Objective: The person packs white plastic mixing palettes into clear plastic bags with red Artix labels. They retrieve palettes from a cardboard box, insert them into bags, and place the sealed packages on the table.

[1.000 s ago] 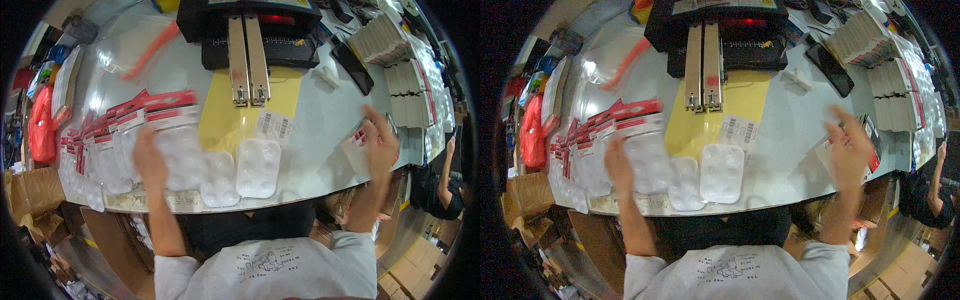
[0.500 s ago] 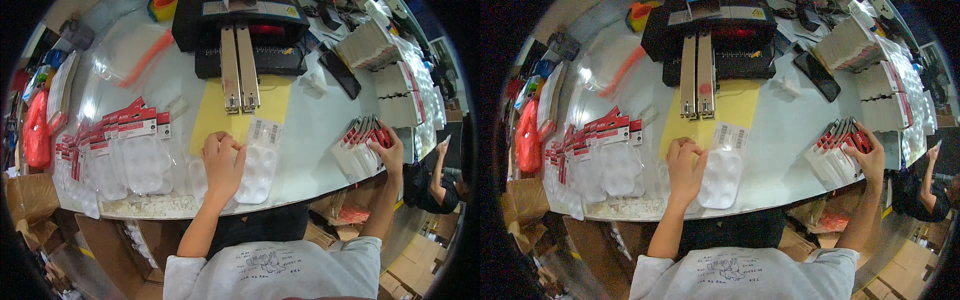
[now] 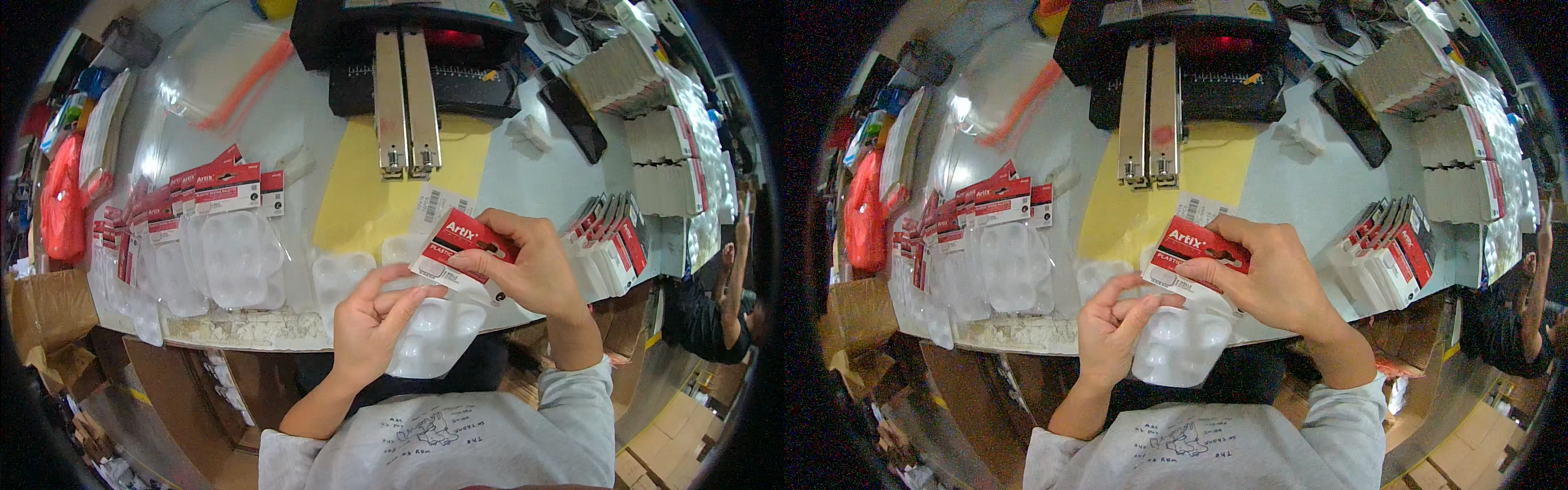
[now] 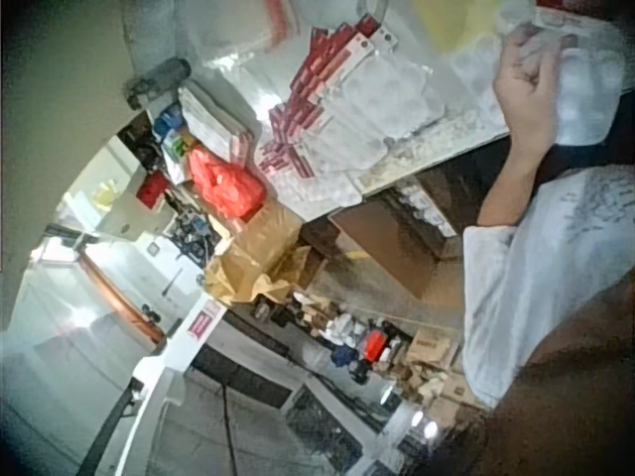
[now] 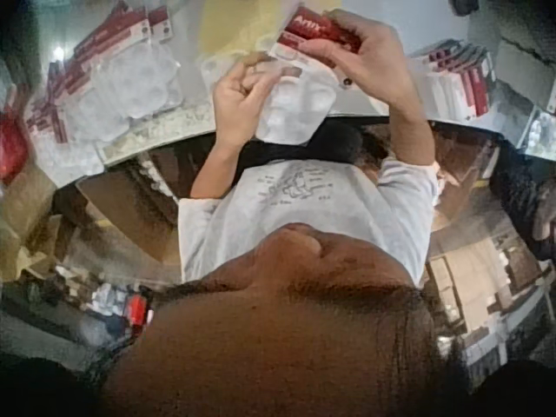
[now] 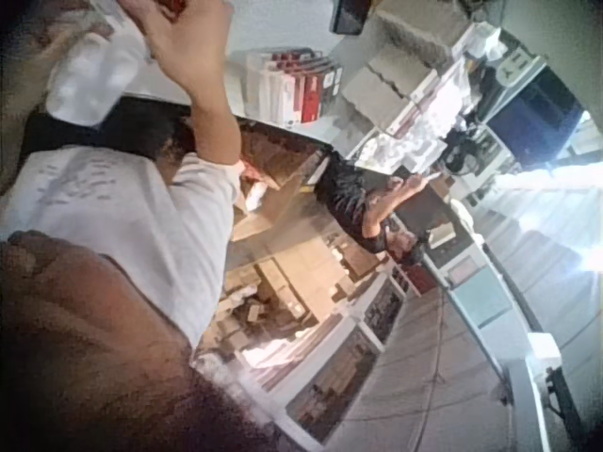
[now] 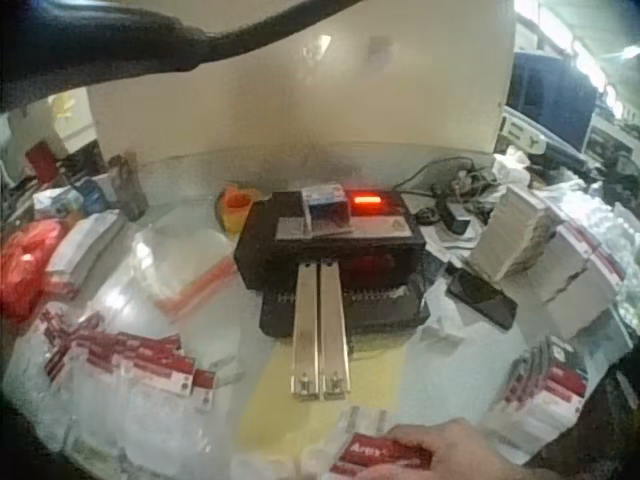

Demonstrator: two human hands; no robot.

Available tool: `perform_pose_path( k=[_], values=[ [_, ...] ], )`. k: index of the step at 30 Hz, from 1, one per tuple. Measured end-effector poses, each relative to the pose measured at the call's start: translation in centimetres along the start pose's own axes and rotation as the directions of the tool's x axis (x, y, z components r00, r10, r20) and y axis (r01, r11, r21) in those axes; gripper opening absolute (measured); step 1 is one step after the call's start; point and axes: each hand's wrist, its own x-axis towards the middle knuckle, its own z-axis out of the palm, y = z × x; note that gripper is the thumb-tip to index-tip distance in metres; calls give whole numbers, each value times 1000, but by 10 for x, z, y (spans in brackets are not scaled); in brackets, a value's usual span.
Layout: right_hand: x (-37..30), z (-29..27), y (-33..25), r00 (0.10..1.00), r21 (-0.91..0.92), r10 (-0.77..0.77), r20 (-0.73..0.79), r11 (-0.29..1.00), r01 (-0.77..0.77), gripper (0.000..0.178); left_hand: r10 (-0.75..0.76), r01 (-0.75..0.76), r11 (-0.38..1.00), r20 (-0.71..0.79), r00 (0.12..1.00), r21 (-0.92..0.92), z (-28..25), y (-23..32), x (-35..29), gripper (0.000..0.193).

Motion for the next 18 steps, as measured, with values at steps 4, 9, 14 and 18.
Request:
perform_pose_path(
  k=[4, 9, 14, 18],
  values=[
    [0, 1, 6, 999, -10, 6, 52, 1000, -5, 27, 51, -50, 993, -10, 999, 110, -2, -6, 4, 16],
    [0, 2, 9, 996, -16, -64, 59, 998, 65, 24, 58, -35, 972, -92, 994, 233, 0, -9, 2, 13],
    [3, 3, 10, 989, -40, -146, 17, 988, 146, 24, 240, -155, 856, -113, 964, 493, -2, -9, 3, 15],
    [0, 0, 25, 997, 15, -55, -49, 998, 56, 26, 361, -209, 864, -275, 891, 458, -7, -10, 11, 18]
  ],
)
